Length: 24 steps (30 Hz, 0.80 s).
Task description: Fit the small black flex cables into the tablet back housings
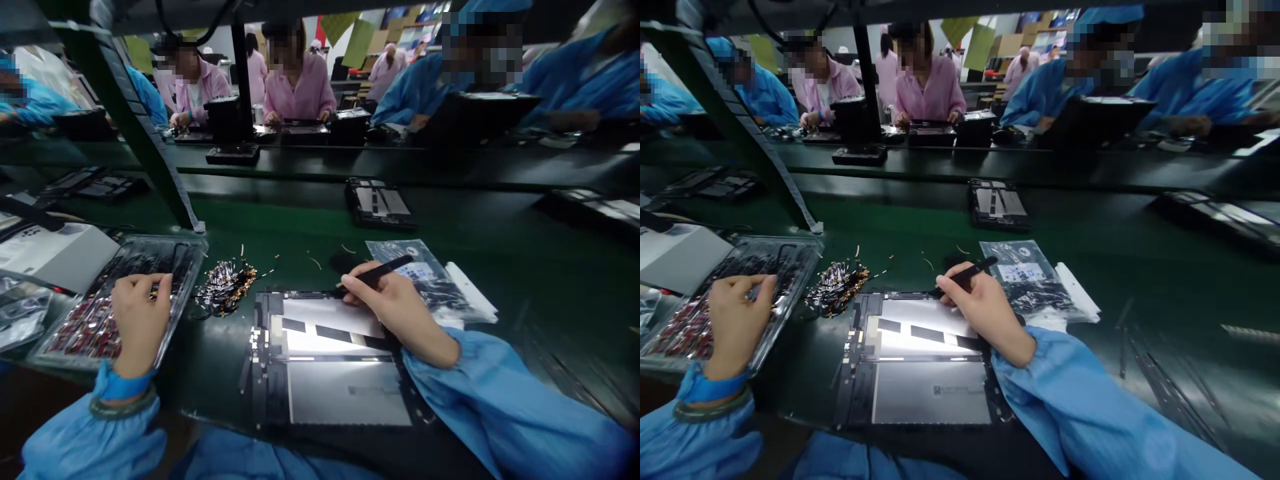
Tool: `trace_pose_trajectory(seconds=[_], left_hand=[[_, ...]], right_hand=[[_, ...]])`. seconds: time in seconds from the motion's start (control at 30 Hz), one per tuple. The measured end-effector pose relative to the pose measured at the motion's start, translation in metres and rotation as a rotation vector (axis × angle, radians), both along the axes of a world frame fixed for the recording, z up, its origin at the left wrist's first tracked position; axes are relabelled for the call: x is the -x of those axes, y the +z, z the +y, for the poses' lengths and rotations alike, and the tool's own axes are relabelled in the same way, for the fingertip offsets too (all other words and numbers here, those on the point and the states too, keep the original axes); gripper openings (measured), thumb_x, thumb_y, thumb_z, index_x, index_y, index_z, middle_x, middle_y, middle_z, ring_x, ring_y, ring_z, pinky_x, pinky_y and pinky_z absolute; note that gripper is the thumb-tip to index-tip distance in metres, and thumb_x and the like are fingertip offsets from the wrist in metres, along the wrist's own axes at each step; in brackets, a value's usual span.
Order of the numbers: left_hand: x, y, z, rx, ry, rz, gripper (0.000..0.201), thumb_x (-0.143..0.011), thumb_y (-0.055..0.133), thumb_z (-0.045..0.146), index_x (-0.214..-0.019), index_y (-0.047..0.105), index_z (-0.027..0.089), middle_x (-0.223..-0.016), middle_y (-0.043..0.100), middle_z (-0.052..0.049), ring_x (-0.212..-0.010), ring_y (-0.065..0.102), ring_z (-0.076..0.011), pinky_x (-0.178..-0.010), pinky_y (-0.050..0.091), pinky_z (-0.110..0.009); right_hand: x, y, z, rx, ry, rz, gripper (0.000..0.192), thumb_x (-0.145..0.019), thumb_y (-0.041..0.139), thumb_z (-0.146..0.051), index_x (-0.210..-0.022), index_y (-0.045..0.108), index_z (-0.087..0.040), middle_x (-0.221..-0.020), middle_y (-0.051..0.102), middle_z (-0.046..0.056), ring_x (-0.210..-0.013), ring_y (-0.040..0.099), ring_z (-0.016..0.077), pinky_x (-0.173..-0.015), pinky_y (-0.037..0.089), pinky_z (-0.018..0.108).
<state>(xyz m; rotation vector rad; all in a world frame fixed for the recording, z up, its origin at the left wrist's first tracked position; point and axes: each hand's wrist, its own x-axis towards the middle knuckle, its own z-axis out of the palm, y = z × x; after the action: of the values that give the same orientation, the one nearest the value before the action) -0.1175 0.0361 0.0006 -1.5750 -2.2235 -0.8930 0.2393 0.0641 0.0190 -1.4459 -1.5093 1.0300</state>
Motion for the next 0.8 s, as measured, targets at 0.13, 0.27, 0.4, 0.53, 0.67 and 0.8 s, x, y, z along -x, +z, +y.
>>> trace_pose_trajectory(seconds=[0.13, 0.27, 0.4, 0.53, 0.67, 0.8], left_hand=[[-0.018, 0.017, -0.008, -0.149, -0.077, -0.303, 0.025, -0.092, 0.044, 0.043, -0.093, 0.057, 0.022, -0.088, 0.057, -0.001, -0.096, 0.055, -0.0209, -0.092, 0.041, -0.038], [-0.042, 0.029, -0.012, -0.324, -0.296, -1.026, 0.018, -0.087, 0.056, 0.041, -0.086, 0.054, 0.023, -0.072, 0.049, 0.004, -0.067, 0.051, -0.0114, -0.073, 0.050, -0.029], [-0.066, 0.034, -0.011, -0.095, -0.418, -1.474, 0.029, -0.068, 0.076, 0.035, -0.072, 0.052, 0.019, -0.056, 0.037, 0.007, -0.049, 0.036, -0.0063, -0.047, 0.045, -0.020], [-0.091, 0.031, -0.012, 0.172, -0.580, -1.536, 0.030, -0.070, 0.073, 0.040, -0.077, 0.054, 0.018, -0.049, 0.034, 0.010, -0.041, 0.032, -0.0045, -0.040, 0.039, -0.018], [-0.114, 0.023, -0.013, 0.259, -0.702, -1.252, 0.026, -0.083, 0.056, 0.043, -0.089, 0.057, 0.017, -0.056, 0.047, 0.006, -0.042, 0.047, -0.0078, -0.045, 0.044, -0.022], [-0.127, 0.015, -0.017, 0.077, -0.763, -0.571, 0.019, -0.090, 0.046, 0.027, -0.097, 0.061, 0.019, -0.082, 0.064, -0.004, -0.074, 0.063, -0.0149, -0.068, 0.050, -0.026]], right_hand=[[-0.001, -0.002, -0.002, -0.055, -0.006, -0.150, 0.030, -0.080, 0.062, -0.048, -0.081, 0.061, -0.018, -0.061, 0.067, 0.002, -0.062, 0.067, 0.0191, -0.063, 0.053, 0.031], [-0.002, 0.000, -0.004, -0.075, -0.061, -0.008, 0.035, -0.077, 0.065, -0.052, -0.079, 0.058, -0.018, -0.058, 0.064, 0.002, -0.056, 0.066, 0.0182, -0.056, 0.054, 0.029], [-0.003, 0.013, -0.004, -0.271, -0.094, 0.087, 0.033, -0.081, 0.062, -0.051, -0.077, 0.060, -0.019, -0.071, 0.067, 0.005, -0.063, 0.066, 0.0181, -0.059, 0.057, 0.031], [0.000, 0.029, -0.009, -0.524, 0.065, 0.034, 0.017, -0.091, 0.051, -0.030, -0.085, 0.063, -0.021, -0.093, 0.069, 0.007, -0.085, 0.067, 0.0192, -0.075, 0.057, 0.034], [0.014, 0.036, -0.017, -0.593, 0.300, -0.242, 0.020, -0.090, 0.049, -0.020, -0.106, 0.062, -0.022, -0.091, 0.070, 0.005, -0.074, 0.067, 0.0151, -0.058, 0.054, 0.023], [0.037, 0.030, -0.018, -0.759, 0.433, -0.421, 0.033, -0.092, 0.049, -0.022, -0.124, 0.055, -0.018, -0.097, 0.072, 0.005, -0.083, 0.069, 0.0153, -0.070, 0.055, 0.024]])
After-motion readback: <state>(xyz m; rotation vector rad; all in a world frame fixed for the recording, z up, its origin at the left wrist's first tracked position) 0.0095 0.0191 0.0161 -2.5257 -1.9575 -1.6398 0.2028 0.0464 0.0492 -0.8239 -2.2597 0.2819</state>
